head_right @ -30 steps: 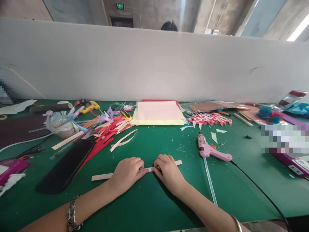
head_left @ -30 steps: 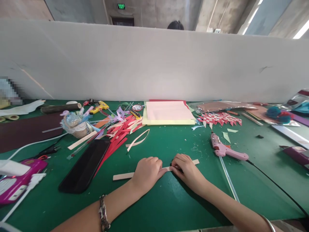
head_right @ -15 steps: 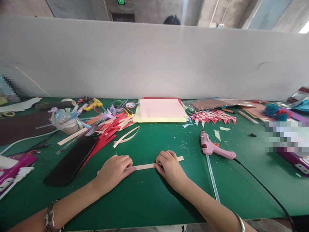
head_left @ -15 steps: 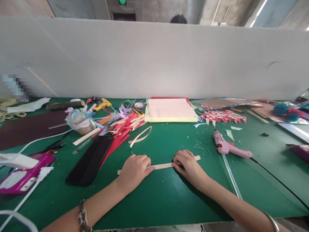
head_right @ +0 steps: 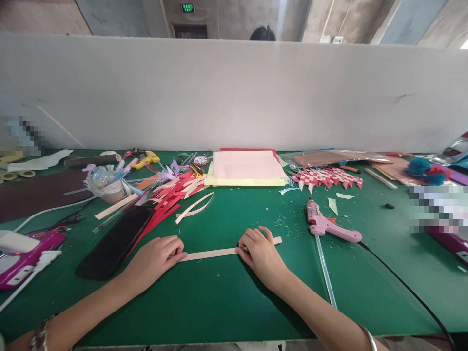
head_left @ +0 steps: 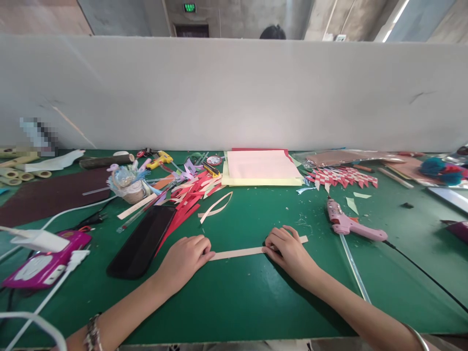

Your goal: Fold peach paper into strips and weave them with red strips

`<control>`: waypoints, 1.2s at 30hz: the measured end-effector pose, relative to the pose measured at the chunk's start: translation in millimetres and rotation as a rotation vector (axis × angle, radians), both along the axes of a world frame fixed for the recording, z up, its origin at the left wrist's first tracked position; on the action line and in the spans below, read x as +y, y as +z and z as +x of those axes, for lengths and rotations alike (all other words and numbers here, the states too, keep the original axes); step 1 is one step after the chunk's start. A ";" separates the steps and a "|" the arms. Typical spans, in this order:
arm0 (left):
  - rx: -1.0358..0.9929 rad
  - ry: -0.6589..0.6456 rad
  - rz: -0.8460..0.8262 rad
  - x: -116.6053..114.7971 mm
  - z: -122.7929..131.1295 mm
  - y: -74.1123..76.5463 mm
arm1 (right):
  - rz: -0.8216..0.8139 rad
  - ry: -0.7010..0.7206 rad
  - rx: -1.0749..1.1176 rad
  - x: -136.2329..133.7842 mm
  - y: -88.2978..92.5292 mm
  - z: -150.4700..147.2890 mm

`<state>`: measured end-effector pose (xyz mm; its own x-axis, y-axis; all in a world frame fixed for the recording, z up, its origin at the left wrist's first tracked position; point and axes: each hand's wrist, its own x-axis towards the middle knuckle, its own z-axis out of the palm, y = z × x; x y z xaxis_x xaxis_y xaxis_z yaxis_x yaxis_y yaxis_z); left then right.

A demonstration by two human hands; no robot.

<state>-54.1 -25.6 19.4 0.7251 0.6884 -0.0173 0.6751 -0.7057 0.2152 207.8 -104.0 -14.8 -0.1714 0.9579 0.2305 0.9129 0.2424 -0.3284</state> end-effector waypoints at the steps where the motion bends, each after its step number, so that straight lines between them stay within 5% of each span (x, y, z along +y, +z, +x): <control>1: 0.006 -0.017 -0.001 0.1 -2.4 0.8 | 0.005 -0.002 -0.005 -0.1 0.7 0.2; 9: -0.030 -0.170 -0.036 14.3 -6.2 -0.3 | 0.047 -0.054 -0.079 6.6 3.1 5.2; 17: 0.002 -0.361 0.326 15.4 11.5 0.2 | 0.103 -0.091 -0.118 17.0 -0.5 8.3; 22: 0.009 -0.498 0.143 -7.0 44.6 0.5 | 0.093 -0.085 -0.107 17.2 -1.6 7.6; 27: 0.031 -0.456 -0.015 -12.1 49.5 -3.8 | 0.088 -0.091 -0.111 17.6 -2.7 7.9; 36: 0.007 -0.262 -0.100 -13.1 6.8 -6.1 | 0.114 -0.084 -0.104 17.3 -2.8 7.6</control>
